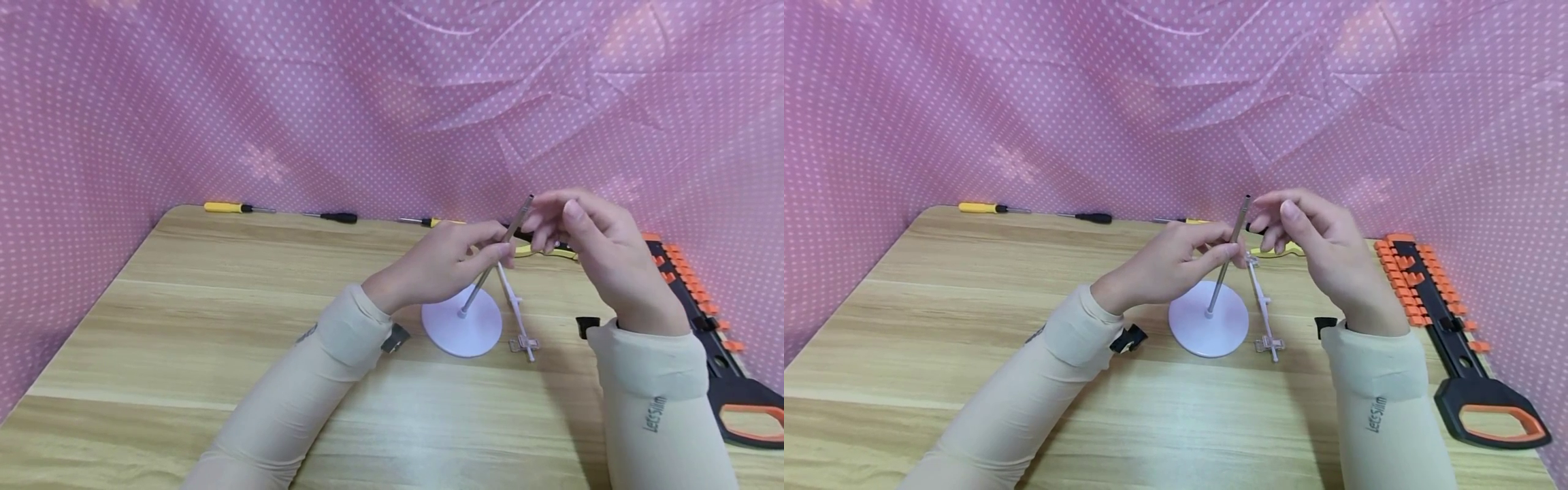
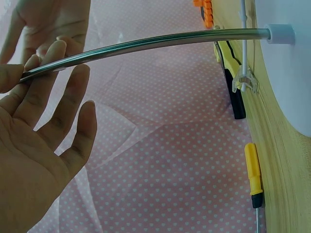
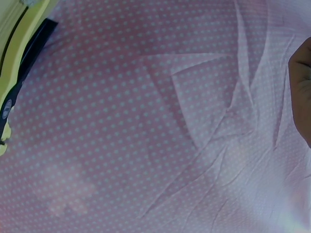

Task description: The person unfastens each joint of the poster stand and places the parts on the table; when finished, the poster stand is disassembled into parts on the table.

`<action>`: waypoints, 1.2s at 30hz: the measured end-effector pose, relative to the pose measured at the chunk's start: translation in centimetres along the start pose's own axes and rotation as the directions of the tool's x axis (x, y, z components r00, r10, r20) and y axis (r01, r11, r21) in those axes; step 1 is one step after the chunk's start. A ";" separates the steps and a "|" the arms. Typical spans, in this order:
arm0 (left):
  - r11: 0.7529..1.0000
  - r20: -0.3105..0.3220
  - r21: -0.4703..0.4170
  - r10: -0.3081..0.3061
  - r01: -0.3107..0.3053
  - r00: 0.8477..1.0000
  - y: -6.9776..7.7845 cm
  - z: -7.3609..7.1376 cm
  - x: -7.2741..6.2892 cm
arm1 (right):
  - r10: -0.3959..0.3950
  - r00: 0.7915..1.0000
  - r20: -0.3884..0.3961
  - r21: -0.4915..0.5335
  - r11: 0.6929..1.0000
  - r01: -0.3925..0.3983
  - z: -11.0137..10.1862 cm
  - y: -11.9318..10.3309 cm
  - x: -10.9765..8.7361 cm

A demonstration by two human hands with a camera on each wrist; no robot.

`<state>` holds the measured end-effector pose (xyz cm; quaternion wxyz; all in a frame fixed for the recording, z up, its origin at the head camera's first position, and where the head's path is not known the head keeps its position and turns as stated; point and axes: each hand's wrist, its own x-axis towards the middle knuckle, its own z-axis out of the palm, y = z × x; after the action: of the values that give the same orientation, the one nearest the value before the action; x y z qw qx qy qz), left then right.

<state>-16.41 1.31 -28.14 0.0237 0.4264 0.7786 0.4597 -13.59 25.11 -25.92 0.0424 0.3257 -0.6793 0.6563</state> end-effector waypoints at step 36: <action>0.994 0.189 0.080 -0.088 0.074 0.978 -0.9 -0.2 0.0 | 0.014 0.995 -0.103 -0.149 0.988 -0.029 2.7 -0.5 0.3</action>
<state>-17.12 1.00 -28.68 0.1022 0.4372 0.8056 0.3865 -12.62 22.50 -25.71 0.0945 0.2802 -0.7273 0.6193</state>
